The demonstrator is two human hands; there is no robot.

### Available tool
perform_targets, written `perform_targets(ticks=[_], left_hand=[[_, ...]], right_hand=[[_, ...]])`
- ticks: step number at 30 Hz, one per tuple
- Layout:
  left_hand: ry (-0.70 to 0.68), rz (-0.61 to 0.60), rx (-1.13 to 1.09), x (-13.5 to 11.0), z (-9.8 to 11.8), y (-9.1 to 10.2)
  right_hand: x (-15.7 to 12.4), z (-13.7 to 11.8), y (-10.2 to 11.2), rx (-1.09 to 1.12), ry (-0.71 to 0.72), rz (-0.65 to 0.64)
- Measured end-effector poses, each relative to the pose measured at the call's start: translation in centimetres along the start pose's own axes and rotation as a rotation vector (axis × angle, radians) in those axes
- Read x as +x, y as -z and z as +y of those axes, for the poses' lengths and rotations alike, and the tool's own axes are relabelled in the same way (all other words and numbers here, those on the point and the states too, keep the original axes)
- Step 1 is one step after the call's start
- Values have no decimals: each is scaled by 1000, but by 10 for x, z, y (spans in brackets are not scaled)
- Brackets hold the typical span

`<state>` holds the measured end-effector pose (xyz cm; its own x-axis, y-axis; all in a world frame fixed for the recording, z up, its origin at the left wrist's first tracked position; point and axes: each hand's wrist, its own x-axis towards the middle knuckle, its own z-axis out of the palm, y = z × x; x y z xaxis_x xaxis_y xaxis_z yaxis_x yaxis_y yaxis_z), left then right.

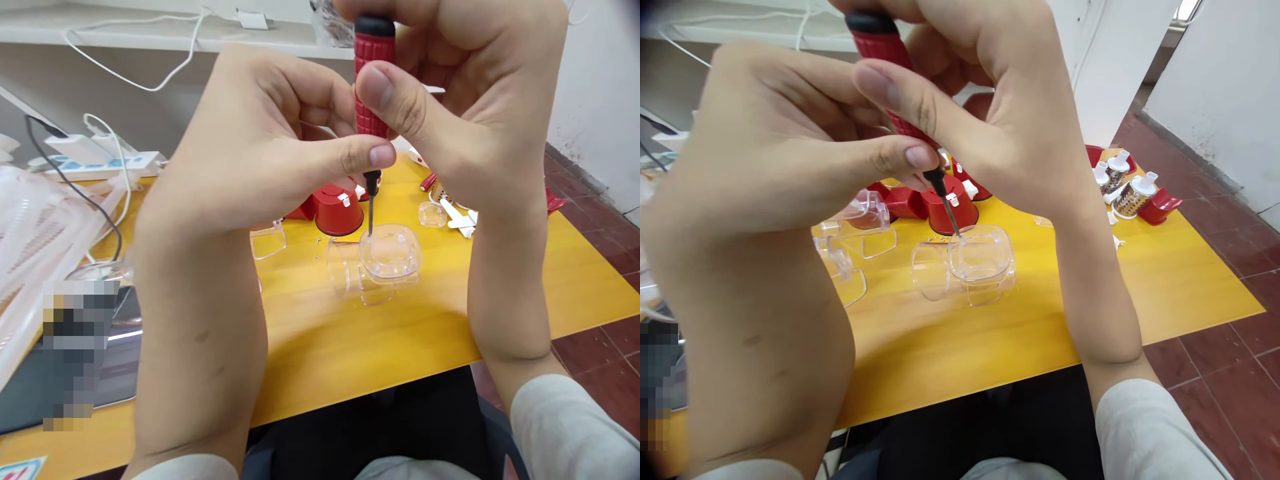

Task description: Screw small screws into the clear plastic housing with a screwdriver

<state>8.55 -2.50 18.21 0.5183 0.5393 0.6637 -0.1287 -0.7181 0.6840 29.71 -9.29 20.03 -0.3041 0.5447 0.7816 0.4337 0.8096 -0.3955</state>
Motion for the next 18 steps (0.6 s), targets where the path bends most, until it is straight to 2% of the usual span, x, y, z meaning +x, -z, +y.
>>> perform_targets(ticks=[4, 6, 13, 18], left_hand=[[91, 28, 79, -2, 4, -4], [82, 37, 98, -2, 1, -4], [-6, -29, 17, 3, -18, 3], [28, -26, 35, -1, -12, 1]], right_hand=[[1, 8, 3, -16, 25, -41], [1, 10, 4, -23, 50, -47], [0, 4, 0, 81, -27, -45], [1, 2, 3, 99, -58, -48]])
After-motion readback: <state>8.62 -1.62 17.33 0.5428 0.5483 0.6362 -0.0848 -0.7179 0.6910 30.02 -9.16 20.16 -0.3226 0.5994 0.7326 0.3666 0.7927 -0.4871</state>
